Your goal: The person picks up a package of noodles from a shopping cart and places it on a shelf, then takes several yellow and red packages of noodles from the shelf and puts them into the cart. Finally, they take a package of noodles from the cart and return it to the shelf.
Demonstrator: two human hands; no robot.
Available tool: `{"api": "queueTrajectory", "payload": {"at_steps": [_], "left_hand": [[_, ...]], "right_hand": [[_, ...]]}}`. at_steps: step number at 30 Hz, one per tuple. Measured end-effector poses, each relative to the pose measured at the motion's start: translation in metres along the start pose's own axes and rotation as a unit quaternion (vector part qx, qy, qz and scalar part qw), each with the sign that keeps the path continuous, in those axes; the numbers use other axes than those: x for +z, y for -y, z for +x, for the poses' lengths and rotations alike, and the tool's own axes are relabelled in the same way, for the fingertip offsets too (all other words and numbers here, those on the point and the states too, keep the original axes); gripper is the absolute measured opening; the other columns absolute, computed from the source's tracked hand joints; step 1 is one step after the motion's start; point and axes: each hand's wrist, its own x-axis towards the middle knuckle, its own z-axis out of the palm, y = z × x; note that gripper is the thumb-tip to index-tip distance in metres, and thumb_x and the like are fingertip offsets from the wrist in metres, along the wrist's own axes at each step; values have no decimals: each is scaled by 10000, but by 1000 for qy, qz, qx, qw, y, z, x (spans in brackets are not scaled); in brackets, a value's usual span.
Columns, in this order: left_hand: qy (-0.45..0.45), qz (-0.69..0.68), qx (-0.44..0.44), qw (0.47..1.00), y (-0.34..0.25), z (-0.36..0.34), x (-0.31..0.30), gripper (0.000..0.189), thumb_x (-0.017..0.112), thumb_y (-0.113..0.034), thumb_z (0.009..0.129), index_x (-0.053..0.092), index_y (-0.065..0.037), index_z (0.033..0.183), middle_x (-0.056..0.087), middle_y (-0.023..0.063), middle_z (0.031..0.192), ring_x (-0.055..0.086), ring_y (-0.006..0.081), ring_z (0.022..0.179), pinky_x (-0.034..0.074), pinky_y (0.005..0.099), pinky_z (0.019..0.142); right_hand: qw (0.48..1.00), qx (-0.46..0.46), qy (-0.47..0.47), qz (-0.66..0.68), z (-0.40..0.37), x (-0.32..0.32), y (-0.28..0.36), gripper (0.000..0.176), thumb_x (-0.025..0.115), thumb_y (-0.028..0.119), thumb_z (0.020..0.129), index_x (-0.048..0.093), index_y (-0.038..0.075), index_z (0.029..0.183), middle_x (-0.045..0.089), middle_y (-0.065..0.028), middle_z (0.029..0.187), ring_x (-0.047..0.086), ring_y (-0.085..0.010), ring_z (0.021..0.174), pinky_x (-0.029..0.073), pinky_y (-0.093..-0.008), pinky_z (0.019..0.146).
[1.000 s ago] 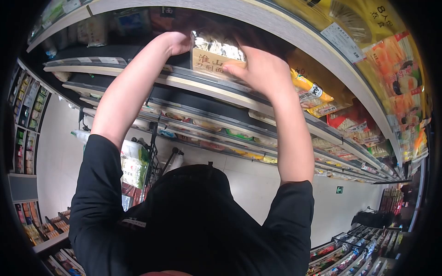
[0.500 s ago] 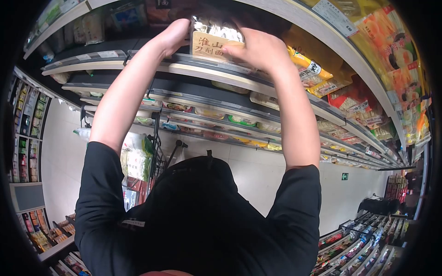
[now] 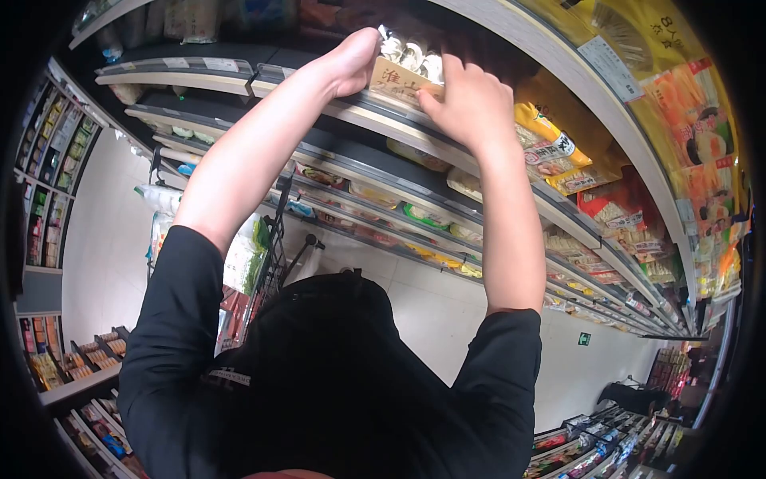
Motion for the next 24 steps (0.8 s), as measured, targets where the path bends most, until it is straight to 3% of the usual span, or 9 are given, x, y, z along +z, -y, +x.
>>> {"api": "queueTrajectory", "payload": {"at_steps": [7, 11, 12, 15, 16, 18, 21, 23, 24], "left_hand": [[-25, 48, 17, 998, 7, 10, -7, 387, 334, -150, 1029, 638, -12, 1225, 690, 160, 1256, 669, 291, 1153, 522, 443, 1018], [-71, 89, 62, 992, 9, 11, -17, 380, 387, -242, 1061, 642, -29, 1246, 658, 139, 1314, 576, 241, 1249, 385, 409, 1145], [-67, 82, 61, 993, 7, 4, -17, 405, 402, -313, 1078, 630, -35, 1265, 639, 121, 1347, 519, 215, 1300, 300, 396, 1192], [-151, 127, 101, 975, 5, -11, -16, 459, 400, -369, 1090, 597, -35, 1335, 630, 116, 1363, 508, 214, 1323, 279, 403, 1207], [-172, 154, 96, 968, 4, -11, -25, 506, 466, -407, 1083, 548, -31, 1412, 614, 105, 1384, 534, 187, 1300, 330, 380, 1181], [-149, 213, 178, 949, 1, -38, -37, 499, 522, -376, 1071, 542, -25, 1425, 633, 98, 1356, 575, 172, 1251, 396, 360, 1128], [-133, 216, 240, 937, 20, -119, -54, 376, 612, -269, 1046, 634, -2, 1310, 706, 70, 1196, 657, 140, 1102, 504, 303, 985], [-142, 199, 222, 944, 59, -185, -66, 240, 622, -182, 1034, 710, 12, 1145, 738, 53, 1033, 675, 135, 1001, 525, 289, 917], [-184, 226, 162, 943, 77, -223, -69, 195, 633, -150, 1022, 718, 11, 1093, 735, 50, 997, 668, 124, 962, 526, 283, 895]], "right_hand": [[999, 0, 19, 32, -1, 1, -11, 710, 701, 555, 861, 588, 62, 1359, 709, -220, 1130, 696, -397, 1072, 541, -518, 936], [999, -5, 2, 35, -1, -3, -9, 717, 737, 524, 850, 576, 46, 1359, 698, -230, 1155, 679, -423, 1105, 528, -533, 949], [999, -2, 1, 40, -2, -5, -9, 719, 749, 513, 846, 573, 42, 1360, 694, -232, 1162, 673, -429, 1117, 523, -537, 955], [999, -11, -43, 31, -12, -6, -4, 694, 792, 425, 832, 562, 31, 1355, 699, -209, 1130, 672, -418, 1094, 502, -536, 963], [992, -34, -117, 25, -16, -7, 0, 637, 791, 377, 835, 579, 27, 1322, 699, -199, 1109, 672, -408, 1068, 497, -530, 958], [961, -88, -263, 21, -25, -6, 14, 524, 791, 280, 839, 612, 19, 1257, 698, -180, 1067, 671, -388, 1017, 486, -520, 949], [861, -176, -400, 261, -45, 27, 46, 269, 750, 142, 848, 667, 4, 1062, 693, -155, 989, 656, -371, 944, 487, -495, 916], [798, -187, -312, 480, -81, 76, 82, 88, 693, 75, 879, 672, -5, 908, 694, -158, 946, 658, -371, 932, 494, -471, 905], [796, -175, -239, 527, -94, 101, 106, 96, 691, 82, 895, 668, -10, 880, 695, -153, 917, 660, -377, 916, 497, -465, 907]]}}
